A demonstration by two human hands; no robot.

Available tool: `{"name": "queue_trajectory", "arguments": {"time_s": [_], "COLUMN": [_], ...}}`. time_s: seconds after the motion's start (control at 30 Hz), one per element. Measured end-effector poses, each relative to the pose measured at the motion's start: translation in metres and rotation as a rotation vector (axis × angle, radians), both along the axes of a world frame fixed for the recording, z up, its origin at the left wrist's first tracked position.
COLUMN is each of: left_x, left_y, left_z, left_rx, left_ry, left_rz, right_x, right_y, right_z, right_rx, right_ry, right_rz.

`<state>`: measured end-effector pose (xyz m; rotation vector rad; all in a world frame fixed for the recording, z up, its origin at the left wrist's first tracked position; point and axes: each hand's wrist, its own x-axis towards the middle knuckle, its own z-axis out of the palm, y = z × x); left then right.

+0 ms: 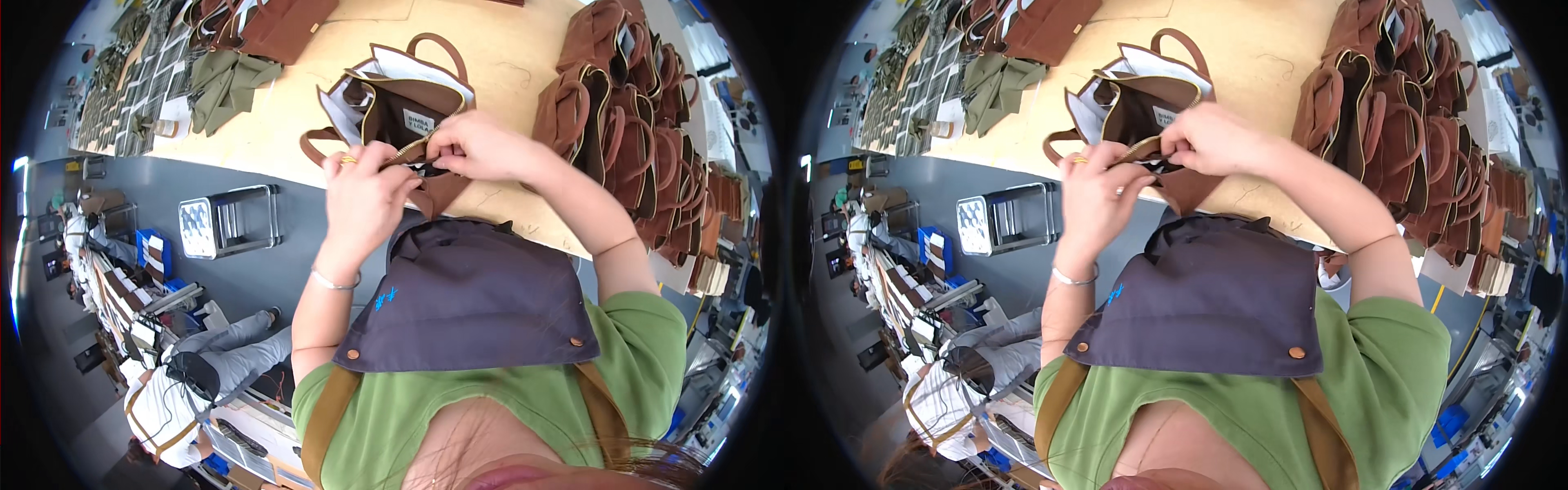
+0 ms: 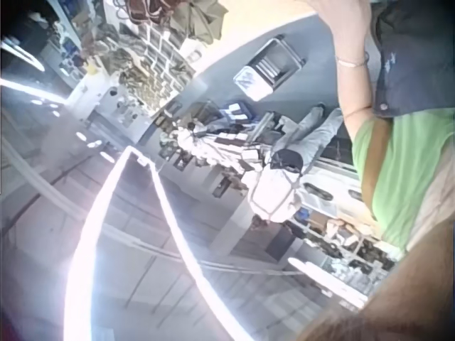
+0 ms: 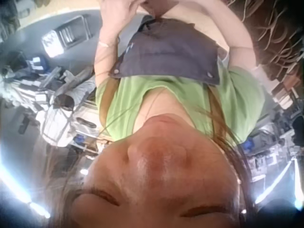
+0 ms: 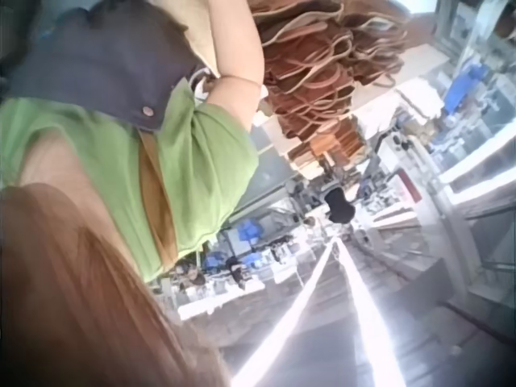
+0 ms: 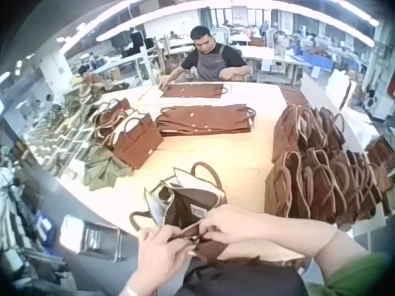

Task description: The recorder is assembling components of a leather bag, specifically aligning inner linings and finishing the interior.

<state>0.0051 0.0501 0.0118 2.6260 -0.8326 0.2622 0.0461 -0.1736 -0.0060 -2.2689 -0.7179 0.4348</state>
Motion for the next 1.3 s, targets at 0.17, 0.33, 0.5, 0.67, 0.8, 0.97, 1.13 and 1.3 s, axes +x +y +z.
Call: {"name": "queue_trajectory", "arguments": {"time_s": [0.17, 0.33, 0.5, 0.67, 0.8, 0.97, 1.13, 1.3], "left_x": [0.015, 0.011, 0.012, 0.013, 0.023, 0.027, 0.027, 0.023], "left_y": [0.016, 0.015, 0.015, 0.013, 0.017, 0.015, 0.016, 0.012], "left_z": [0.039, 0.030, 0.036, 0.052, 0.046, 0.041, 0.032, 0.043], "left_rx": [-0.091, -0.082, -0.059, -0.155, -0.116, -0.170, -0.196, -0.249], "left_ry": [0.148, 0.170, 0.198, 0.112, 0.135, 0.170, 0.126, 0.249], "left_rz": [-0.110, -0.100, -0.110, -0.119, -0.268, -0.258, -0.277, -0.210], "right_x": [0.008, 0.004, 0.010, 0.013, 0.016, 0.015, 0.012, 0.014], "right_y": [0.001, 0.005, 0.004, 0.006, 0.006, 0.007, 0.008, 0.011], "right_z": [0.045, 0.035, 0.032, 0.048, 0.050, 0.054, 0.049, 0.046], "right_rx": [0.039, 0.058, 0.067, 0.039, 0.023, -0.003, 0.059, 0.042], "right_ry": [0.088, 0.108, 0.136, 0.136, 0.189, 0.197, 0.144, 0.148], "right_rz": [0.130, 0.146, 0.111, 0.075, 0.040, 0.034, 0.046, 0.064]}}
